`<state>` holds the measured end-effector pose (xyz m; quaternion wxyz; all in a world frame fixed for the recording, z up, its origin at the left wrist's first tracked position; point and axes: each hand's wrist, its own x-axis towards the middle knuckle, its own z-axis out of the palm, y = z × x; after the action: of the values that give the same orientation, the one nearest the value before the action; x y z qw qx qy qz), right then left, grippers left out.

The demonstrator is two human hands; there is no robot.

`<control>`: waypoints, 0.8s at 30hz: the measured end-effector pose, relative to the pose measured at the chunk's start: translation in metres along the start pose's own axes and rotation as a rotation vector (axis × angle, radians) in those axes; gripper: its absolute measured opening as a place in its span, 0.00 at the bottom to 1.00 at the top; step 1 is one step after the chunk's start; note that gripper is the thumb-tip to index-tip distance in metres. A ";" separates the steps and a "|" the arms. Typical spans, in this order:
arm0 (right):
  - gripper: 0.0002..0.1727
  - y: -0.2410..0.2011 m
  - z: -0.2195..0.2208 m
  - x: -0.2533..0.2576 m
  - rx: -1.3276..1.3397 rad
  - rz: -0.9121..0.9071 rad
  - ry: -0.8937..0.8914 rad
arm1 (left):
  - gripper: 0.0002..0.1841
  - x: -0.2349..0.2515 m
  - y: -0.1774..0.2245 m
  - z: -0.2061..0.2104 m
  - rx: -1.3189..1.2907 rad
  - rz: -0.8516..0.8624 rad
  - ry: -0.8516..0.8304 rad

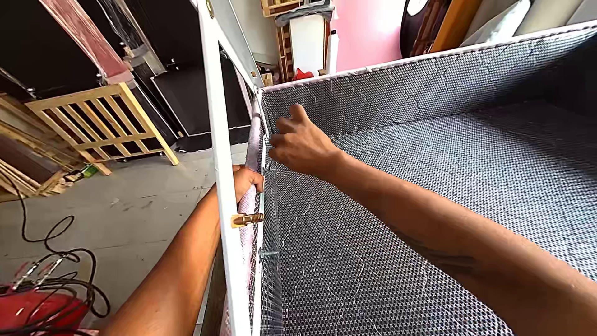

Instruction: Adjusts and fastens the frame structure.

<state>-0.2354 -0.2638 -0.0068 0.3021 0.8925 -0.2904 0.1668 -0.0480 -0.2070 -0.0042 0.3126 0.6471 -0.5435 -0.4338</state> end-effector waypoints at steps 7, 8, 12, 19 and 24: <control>0.15 -0.006 0.001 0.026 -0.129 -0.222 0.032 | 0.08 0.000 -0.003 -0.001 0.022 0.005 0.017; 0.15 -0.007 0.000 0.028 -0.136 -0.248 0.031 | 0.08 0.000 -0.003 -0.001 0.030 0.006 0.020; 0.15 0.007 0.003 0.037 -0.081 -0.326 0.043 | 0.07 -0.001 -0.001 0.000 0.033 -0.011 0.025; 0.14 0.022 0.006 0.055 -0.033 -0.393 -0.034 | 0.07 0.002 -0.004 -0.001 0.013 0.008 0.009; 0.10 0.023 0.003 0.041 0.008 -0.353 0.066 | 0.08 -0.001 0.001 0.002 0.051 -0.016 0.045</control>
<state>-0.2171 -0.2975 0.0206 0.3325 0.9249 -0.1186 0.1414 -0.0505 -0.2057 -0.0035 0.3045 0.6688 -0.5422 -0.4075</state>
